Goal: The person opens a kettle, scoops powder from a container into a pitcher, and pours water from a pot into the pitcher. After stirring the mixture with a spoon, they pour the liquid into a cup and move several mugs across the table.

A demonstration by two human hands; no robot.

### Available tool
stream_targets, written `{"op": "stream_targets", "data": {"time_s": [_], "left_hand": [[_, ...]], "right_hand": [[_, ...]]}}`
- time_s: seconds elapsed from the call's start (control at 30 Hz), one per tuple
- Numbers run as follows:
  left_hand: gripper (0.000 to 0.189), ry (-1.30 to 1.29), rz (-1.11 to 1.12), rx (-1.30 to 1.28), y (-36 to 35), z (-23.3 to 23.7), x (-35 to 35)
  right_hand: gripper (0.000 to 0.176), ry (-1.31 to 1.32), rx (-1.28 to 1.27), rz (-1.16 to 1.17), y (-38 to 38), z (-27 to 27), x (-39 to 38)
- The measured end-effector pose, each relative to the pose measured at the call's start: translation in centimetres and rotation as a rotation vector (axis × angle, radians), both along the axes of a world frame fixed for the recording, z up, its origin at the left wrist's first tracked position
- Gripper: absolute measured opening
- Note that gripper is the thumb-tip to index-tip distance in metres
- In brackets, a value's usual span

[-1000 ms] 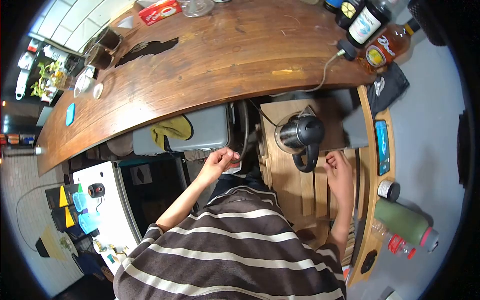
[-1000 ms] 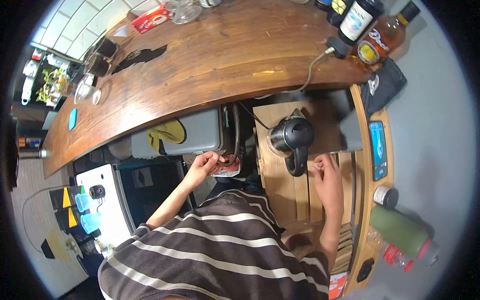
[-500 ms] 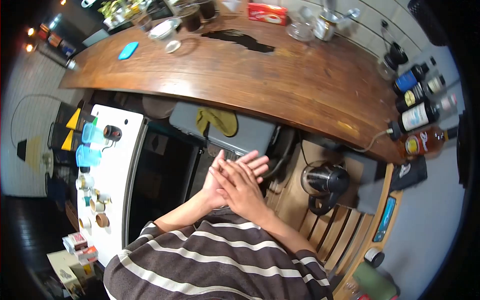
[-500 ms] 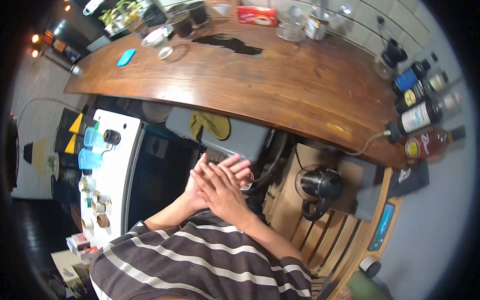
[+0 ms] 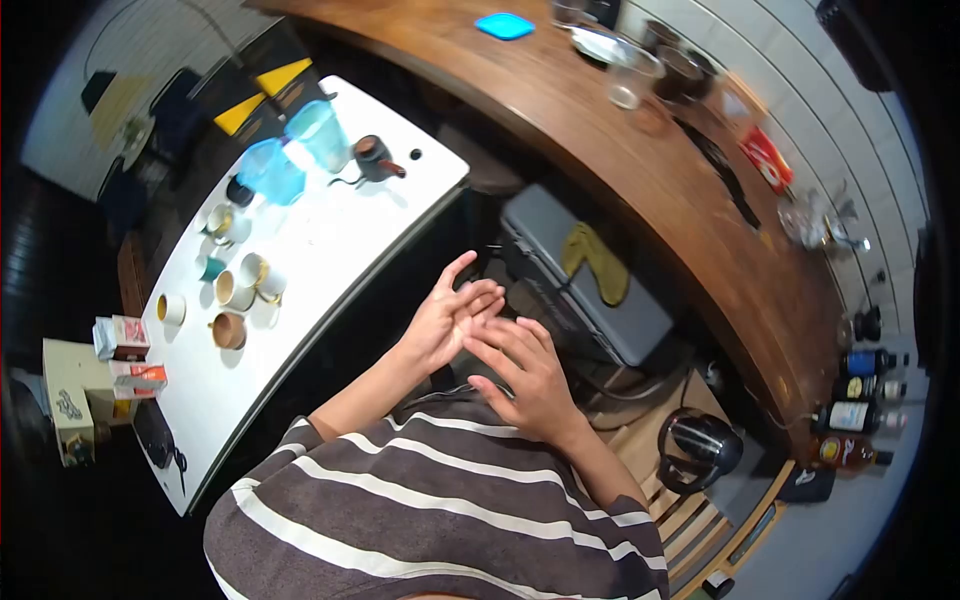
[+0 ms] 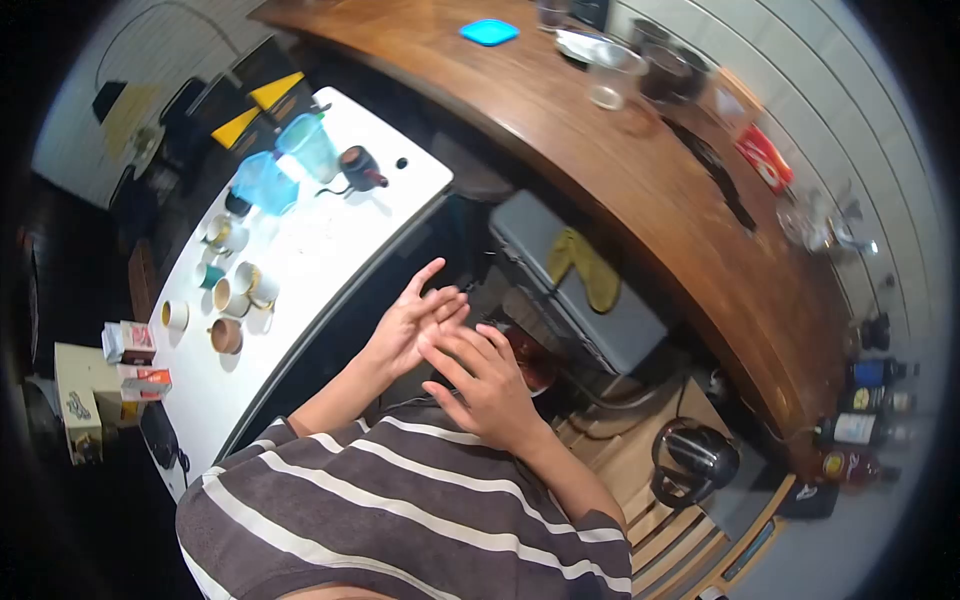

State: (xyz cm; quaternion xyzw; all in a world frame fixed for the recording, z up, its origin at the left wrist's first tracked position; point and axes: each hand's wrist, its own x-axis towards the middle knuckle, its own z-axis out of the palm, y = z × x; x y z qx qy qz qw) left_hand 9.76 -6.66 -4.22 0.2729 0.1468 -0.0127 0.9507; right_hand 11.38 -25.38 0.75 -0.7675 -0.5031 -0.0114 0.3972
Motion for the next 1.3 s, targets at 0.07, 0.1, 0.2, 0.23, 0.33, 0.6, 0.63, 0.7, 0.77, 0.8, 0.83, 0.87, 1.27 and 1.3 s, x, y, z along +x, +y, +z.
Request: {"op": "stream_targets", "data": {"time_s": [0.07,0.1,0.2,0.23,0.33,0.6,0.63,0.7,0.77,0.8,0.83,0.87,1.27,1.3], "left_hand": [[0.048,-0.041,-0.063,0.034,3.3,0.2,-1.6],[0.049,-0.080,-0.131,-0.029,5.1,-0.5,-2.4],[0.062,-0.087,-0.177,-0.172,9.5,0.4,-4.6],[0.067,-0.072,-0.162,-0.179,10.8,0.9,-5.4],[0.063,-0.013,-0.106,0.234,15.5,-0.4,-8.5],[0.025,0.198,0.270,0.761,20.8,-2.7,-11.6],[0.025,0.191,0.288,0.785,21.2,-2.8,-11.4],[0.024,0.239,0.298,0.786,22.0,-2.5,-10.6],[0.023,0.292,0.311,0.780,22.3,-2.2,-9.7],[0.022,0.336,0.330,0.888,22.7,-1.9,-9.1],[0.021,0.378,0.348,0.999,23.1,-1.7,-8.3],[0.018,0.372,0.398,1.203,23.7,-1.4,-7.5],[0.013,0.513,0.690,1.156,23.7,-1.1,-2.4],[0.013,0.528,0.709,1.102,23.8,-1.3,-2.3]], "right_hand": [[0.049,-0.023,-0.013,0.081,5.3,0.1,-0.2],[0.052,-0.044,-0.022,0.136,7.7,-0.1,-0.5],[0.058,-0.280,-0.139,0.184,13.9,-5.3,0.0],[0.058,-0.285,-0.139,0.188,15.3,-5.7,0.2],[0.061,-0.162,-0.280,0.060,18.0,-5.6,1.1],[0.025,0.371,-0.115,-0.080,21.0,-5.8,6.4],[0.023,0.374,-0.083,-0.083,21.7,-5.8,7.1],[0.021,0.358,-0.043,-0.073,23.4,-5.6,8.9],[0.018,0.324,0.001,-0.058,25.4,-4.9,10.9],[0.018,0.309,0.008,-0.036,26.4,-4.5,12.0],[0.019,0.291,0.021,-0.013,27.5,-4.1,13.3],[0.019,0.304,0.042,0.015,28.7,-3.9,14.7],[0.075,0.411,-0.118,0.170,44.3,-3.7,28.0],[0.074,0.374,-0.152,0.196,45.2,-3.2,28.0]]}}
